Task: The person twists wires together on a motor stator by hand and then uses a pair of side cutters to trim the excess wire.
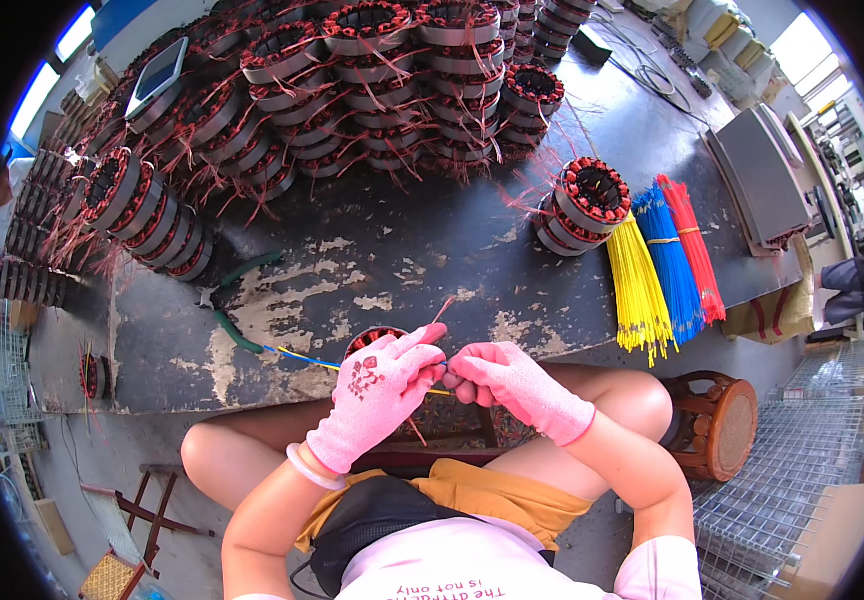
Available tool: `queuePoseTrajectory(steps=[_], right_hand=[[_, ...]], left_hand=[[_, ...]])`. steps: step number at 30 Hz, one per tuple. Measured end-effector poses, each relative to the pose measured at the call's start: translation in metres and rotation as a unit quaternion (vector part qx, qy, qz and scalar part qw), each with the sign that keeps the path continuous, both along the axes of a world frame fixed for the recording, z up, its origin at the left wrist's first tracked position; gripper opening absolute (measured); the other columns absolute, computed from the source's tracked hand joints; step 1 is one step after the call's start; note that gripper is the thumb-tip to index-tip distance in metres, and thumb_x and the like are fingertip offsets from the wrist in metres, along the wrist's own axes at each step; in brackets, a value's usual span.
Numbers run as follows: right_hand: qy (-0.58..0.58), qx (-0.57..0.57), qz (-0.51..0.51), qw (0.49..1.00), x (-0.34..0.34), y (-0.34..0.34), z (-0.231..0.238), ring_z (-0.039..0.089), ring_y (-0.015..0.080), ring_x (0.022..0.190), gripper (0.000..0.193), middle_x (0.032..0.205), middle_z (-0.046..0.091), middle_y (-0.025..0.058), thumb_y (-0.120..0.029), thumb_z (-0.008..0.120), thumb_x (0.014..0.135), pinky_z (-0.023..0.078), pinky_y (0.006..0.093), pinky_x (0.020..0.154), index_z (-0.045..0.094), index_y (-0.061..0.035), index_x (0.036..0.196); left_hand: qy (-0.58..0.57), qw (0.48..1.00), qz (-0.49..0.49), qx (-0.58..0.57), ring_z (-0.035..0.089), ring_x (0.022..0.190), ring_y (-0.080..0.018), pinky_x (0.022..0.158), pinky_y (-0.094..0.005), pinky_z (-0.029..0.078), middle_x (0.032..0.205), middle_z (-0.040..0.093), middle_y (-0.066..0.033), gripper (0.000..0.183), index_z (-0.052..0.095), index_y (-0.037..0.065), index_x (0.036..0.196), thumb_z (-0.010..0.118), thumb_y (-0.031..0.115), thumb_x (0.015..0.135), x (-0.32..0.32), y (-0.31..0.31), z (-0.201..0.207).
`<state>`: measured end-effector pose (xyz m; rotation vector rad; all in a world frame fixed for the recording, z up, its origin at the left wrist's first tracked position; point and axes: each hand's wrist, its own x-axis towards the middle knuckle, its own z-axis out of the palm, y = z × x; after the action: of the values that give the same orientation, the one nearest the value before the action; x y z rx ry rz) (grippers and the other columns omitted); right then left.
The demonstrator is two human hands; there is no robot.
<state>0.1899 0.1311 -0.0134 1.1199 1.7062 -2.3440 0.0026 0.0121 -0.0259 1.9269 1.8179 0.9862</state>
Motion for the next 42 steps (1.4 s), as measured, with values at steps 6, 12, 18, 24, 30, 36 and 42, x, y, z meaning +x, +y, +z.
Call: queuePoseTrajectory(steps=[6,12,18,24,30,36,42], right_hand=[[0.049,0.688,0.123,0.714,0.003,-0.002,0.010,0.068,0.0331,0.089,0.018,0.086,0.062,0.0135,-0.021,0.069,0.093,0.055,0.0422,0.075,0.068,-0.0073,0.104],[-0.026,0.090,0.031,0.995,-0.008,0.008,0.008,0.062,0.0133,0.072,0.019,0.082,0.066,0.0028,-0.022,0.063,0.099,0.050,0.0299,0.064,0.068,-0.0033,0.099],[-0.094,0.424,0.072,0.898,0.036,0.012,0.027,0.071,0.0225,0.072,0.033,0.082,0.072,0.0089,-0.034,0.067,0.097,0.055,0.0373,0.067,0.071,-0.0041,0.086],[0.042,0.789,0.062,0.610,0.000,-0.009,0.002,0.067,0.0208,0.088,0.045,0.104,0.069,0.0016,-0.027,0.085,0.075,0.054,0.0369,0.074,0.068,-0.0145,0.115],[0.042,0.514,0.039,0.856,-0.010,-0.012,-0.020,0.068,0.0232,0.078,0.018,0.089,0.072,0.0061,-0.018,0.074,0.090,0.054,0.0327,0.070,0.071,-0.0087,0.105],[0.008,0.239,0.102,0.966,-0.003,0.004,-0.006,0.067,0.0271,0.083,0.023,0.095,0.068,0.0083,-0.022,0.072,0.090,0.053,0.0360,0.071,0.067,-0.0081,0.109],[0.039,0.743,0.238,0.625,-0.007,0.006,-0.002,0.066,0.0238,0.090,0.030,0.092,0.060,0.0055,-0.033,0.073,0.087,0.052,0.0371,0.076,0.065,-0.0109,0.106]], left_hand=[[-0.010,1.000,0.009,0.000,0.072,0.096,-0.0292,0.083,-0.0386,0.057,0.129,0.072,-0.0080,0.021,0.069,0.007,0.101,0.074,0.003,0.080,0.002,0.003,0.004],[0.002,1.000,-0.010,-0.007,0.071,0.098,-0.0269,0.082,-0.0389,0.058,0.129,0.071,-0.0049,0.018,0.069,0.010,0.101,0.073,0.008,0.084,-0.001,0.002,0.003],[0.001,1.000,0.014,-0.015,0.070,0.092,-0.0259,0.081,-0.0388,0.057,0.128,0.072,-0.0014,0.013,0.070,0.011,0.099,0.071,0.010,0.086,-0.009,-0.002,0.006],[-0.007,0.999,0.011,-0.035,0.069,0.091,-0.0266,0.081,-0.0402,0.057,0.128,0.071,-0.0030,0.011,0.070,0.010,0.098,0.070,0.011,0.087,-0.008,-0.002,0.008],[0.006,1.000,0.008,-0.024,0.070,0.094,-0.0271,0.080,-0.0400,0.057,0.127,0.072,-0.0031,0.013,0.070,0.011,0.100,0.072,0.012,0.087,-0.008,-0.002,0.008],[-0.004,0.999,0.005,-0.031,0.070,0.095,-0.0275,0.080,-0.0399,0.057,0.126,0.073,-0.0032,0.013,0.070,0.011,0.099,0.072,0.012,0.086,-0.009,-0.003,0.006],[-0.001,1.000,0.006,-0.016,0.070,0.094,-0.0264,0.080,-0.0396,0.057,0.126,0.073,-0.0034,0.012,0.070,0.010,0.098,0.072,0.012,0.086,-0.008,0.000,0.006]])
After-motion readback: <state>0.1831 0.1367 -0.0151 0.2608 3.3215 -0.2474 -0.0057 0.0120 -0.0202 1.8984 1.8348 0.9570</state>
